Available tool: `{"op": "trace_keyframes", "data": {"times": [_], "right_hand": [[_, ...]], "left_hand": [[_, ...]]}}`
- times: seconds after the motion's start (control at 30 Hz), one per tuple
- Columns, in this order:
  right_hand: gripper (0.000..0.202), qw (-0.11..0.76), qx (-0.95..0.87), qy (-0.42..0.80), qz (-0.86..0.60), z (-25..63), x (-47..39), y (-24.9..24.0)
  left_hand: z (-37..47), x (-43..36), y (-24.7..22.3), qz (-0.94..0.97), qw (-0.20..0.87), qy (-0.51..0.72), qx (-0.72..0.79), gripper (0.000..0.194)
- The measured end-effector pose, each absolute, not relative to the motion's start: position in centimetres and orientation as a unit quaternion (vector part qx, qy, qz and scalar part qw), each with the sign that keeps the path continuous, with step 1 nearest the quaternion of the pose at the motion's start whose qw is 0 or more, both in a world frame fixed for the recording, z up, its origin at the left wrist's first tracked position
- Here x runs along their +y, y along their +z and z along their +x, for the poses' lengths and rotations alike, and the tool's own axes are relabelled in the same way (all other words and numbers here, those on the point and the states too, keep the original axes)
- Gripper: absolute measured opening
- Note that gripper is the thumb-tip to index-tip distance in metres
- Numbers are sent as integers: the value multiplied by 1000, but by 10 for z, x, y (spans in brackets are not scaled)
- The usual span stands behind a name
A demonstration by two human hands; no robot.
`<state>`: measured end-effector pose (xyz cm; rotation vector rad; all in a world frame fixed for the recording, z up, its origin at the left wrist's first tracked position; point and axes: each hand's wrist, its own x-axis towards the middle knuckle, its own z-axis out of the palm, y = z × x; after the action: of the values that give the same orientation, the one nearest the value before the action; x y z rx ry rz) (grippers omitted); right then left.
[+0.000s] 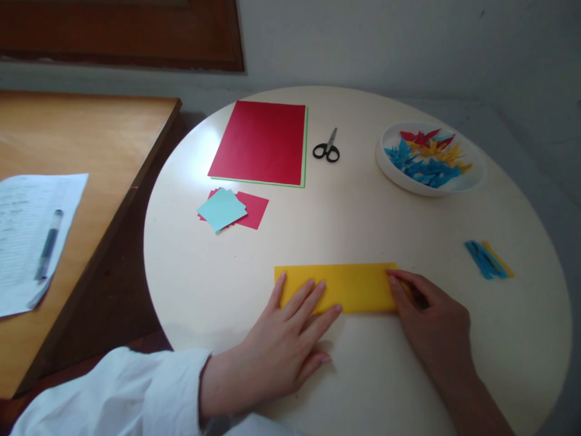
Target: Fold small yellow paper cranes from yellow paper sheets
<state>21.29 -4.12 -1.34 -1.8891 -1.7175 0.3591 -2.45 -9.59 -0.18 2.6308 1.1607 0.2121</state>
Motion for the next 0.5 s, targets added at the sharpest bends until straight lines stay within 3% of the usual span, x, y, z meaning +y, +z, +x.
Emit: {"op": "trace_keyframes", "data": {"times": [0.5], "right_hand": [[26, 292, -654, 128, -686, 215, -40, -17]], "left_hand": [[-23, -96, 1, 905, 120, 48, 406, 54]]}}
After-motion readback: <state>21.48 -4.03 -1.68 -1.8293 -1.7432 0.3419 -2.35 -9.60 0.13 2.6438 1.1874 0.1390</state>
